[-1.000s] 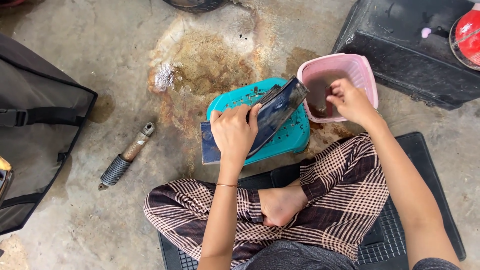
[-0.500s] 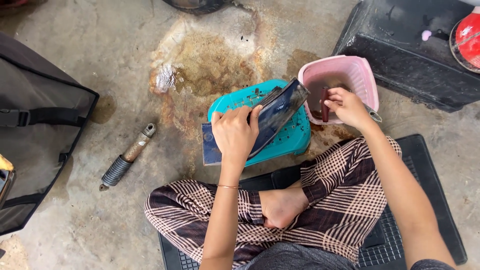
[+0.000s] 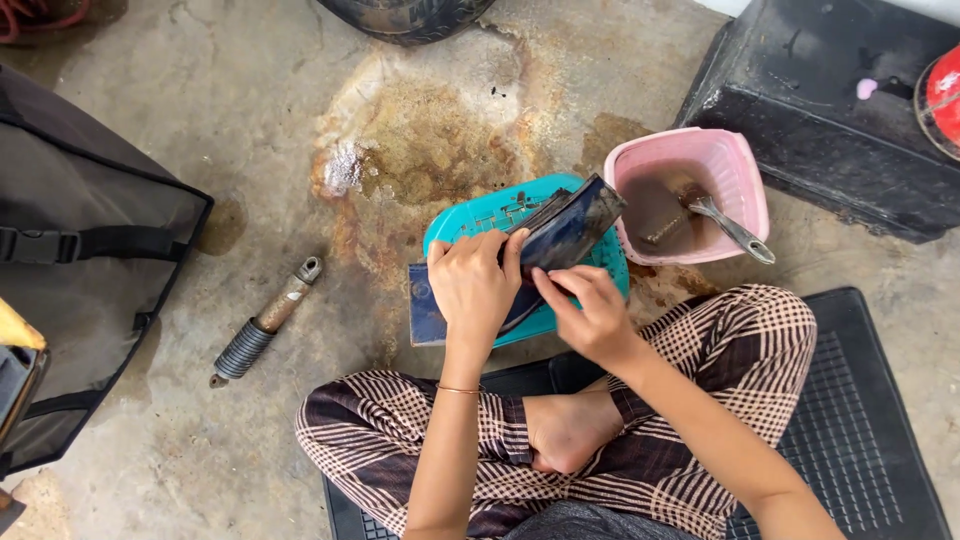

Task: Manually sanding a metal part using sandpaper and water to prepare the surface.

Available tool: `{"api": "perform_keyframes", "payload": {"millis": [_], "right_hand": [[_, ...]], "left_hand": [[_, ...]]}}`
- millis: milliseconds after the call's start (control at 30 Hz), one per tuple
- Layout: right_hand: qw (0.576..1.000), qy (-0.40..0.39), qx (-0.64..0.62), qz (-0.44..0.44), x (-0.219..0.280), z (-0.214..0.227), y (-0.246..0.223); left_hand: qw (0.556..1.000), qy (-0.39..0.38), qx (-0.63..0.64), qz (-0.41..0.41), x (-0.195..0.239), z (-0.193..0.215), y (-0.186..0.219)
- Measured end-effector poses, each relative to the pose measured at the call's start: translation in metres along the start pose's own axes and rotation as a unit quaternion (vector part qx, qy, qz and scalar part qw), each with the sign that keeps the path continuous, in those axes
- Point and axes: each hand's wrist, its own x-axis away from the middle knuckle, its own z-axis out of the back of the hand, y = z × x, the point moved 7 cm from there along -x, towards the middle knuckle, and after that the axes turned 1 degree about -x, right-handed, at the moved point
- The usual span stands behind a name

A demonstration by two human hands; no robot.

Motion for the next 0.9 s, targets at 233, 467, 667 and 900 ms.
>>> {"api": "perform_keyframes", "payload": {"millis": [233,467,667,900], "right_hand": [[0.990,0.057,0.051,-0.116,-0.011,-0.002,0.074],[0.991,0.079,0.007,-0.108,-0.010,0.010,0.082],[0.988,0.060,-0.014,-0.140,0.020,-0.010,0.052],[0.971,0.103,-0.001,-0.216,0.005,0.000,0.096]], "left_hand": [[1.000,-0.004,-0.007,0.003,-0.007,0.000,0.005],[1.000,-0.019,-0.005,0.002,-0.003,-0.006,0.006],[1.000,-0.018,-0.013,-0.008,-0.004,-0.005,0.005],[1.000,-0.006,-0.029,0.006,-0.003,-0.003,0.011]]}}
